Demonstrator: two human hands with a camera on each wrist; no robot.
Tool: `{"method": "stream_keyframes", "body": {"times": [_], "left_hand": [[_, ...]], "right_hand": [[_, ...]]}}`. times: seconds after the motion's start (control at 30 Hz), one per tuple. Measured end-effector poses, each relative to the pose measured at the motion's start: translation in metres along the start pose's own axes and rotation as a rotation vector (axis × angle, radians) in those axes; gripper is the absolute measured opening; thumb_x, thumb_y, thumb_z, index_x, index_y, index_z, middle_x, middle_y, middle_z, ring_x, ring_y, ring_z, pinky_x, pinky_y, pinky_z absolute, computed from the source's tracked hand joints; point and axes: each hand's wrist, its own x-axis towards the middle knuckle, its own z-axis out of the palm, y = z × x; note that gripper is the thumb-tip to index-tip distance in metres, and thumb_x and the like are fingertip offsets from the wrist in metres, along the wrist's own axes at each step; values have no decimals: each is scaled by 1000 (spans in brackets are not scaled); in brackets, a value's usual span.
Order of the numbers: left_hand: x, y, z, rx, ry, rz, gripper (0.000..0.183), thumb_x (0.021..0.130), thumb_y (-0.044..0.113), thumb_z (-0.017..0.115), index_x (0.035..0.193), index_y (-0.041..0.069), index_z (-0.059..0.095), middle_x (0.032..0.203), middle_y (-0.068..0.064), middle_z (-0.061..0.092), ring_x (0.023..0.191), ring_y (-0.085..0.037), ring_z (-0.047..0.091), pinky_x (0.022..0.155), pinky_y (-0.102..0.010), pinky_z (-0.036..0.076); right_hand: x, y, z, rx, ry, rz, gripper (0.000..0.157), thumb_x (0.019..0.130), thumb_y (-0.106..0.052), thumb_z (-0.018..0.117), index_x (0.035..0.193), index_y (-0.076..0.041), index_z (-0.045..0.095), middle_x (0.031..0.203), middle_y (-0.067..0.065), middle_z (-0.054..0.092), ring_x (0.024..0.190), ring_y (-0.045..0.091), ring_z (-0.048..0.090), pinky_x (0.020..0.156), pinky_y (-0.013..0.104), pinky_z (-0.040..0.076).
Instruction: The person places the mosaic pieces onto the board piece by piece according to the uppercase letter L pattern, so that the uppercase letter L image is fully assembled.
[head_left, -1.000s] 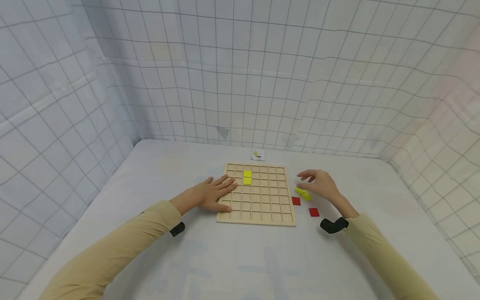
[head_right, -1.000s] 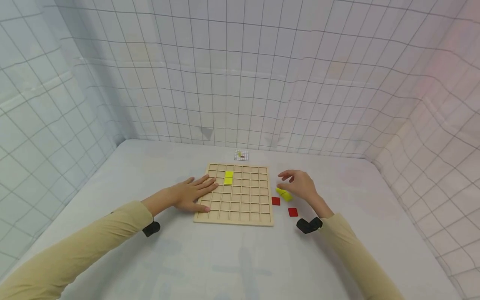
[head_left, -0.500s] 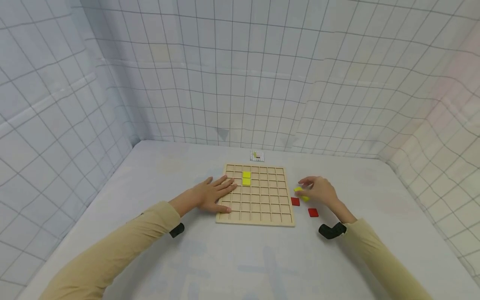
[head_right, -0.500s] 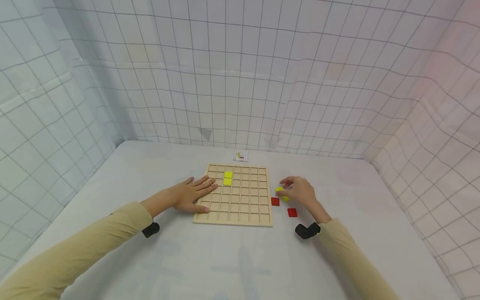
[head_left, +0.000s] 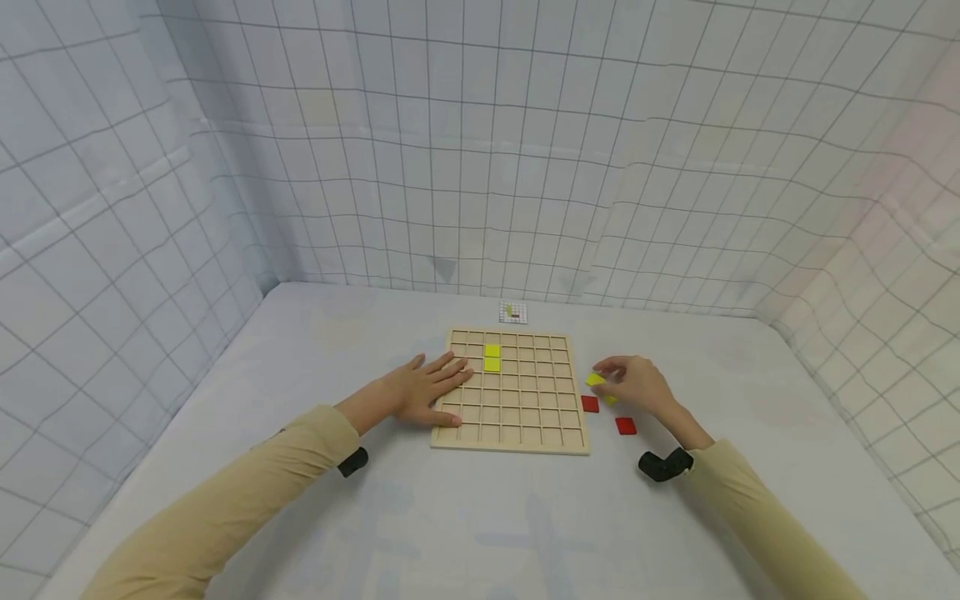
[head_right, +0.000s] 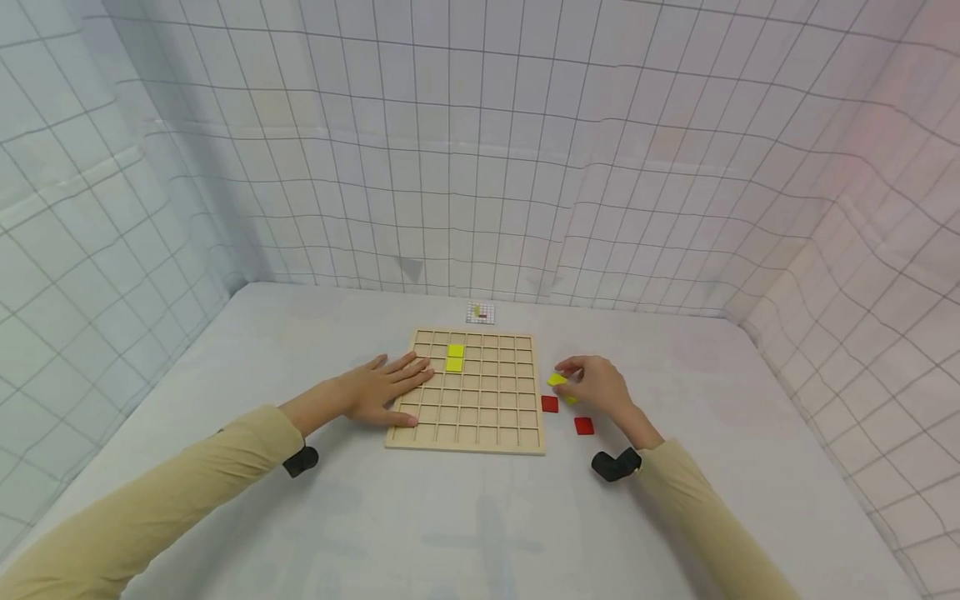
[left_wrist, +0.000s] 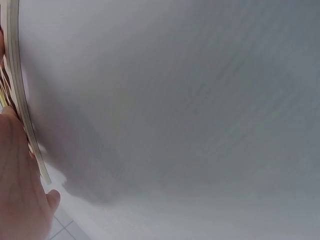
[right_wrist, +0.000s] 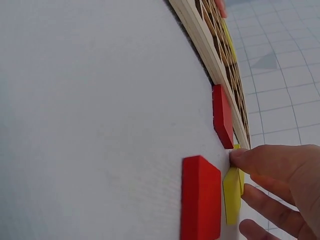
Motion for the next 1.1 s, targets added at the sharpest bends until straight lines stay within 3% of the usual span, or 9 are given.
{"method": "stream_keyframes", "body": {"times": [0.5,0.93,1.1], "left_hand": [[0,-2,3,-29,24,12,87,91,70,37,157,20,9,164,-3,4,151,-27,-1,117,-60,9],[-1,-2,3,-35,25,22,86,93,67,39,157,18,8,164,-4,2,151,-28,-1,118,-59,10],[0,-4,4,-39,24,31,87,93,68,38,157,18,7,164,-5,1,151,-28,-2,118,-58,12]], "right_hand": [[1,-7,0,-31,-19,-15,29,80,-26,76,101,-7,76,95,9,73,72,16,55,54,23,40],[6,-21,-1,-10,53,-64,29,80,-30,75,103,-12,75,100,8,73,85,22,60,59,25,44],[8,-34,2,19,74,-91,30,79,-28,76,104,-13,75,97,7,73,81,19,60,57,24,43]]}}
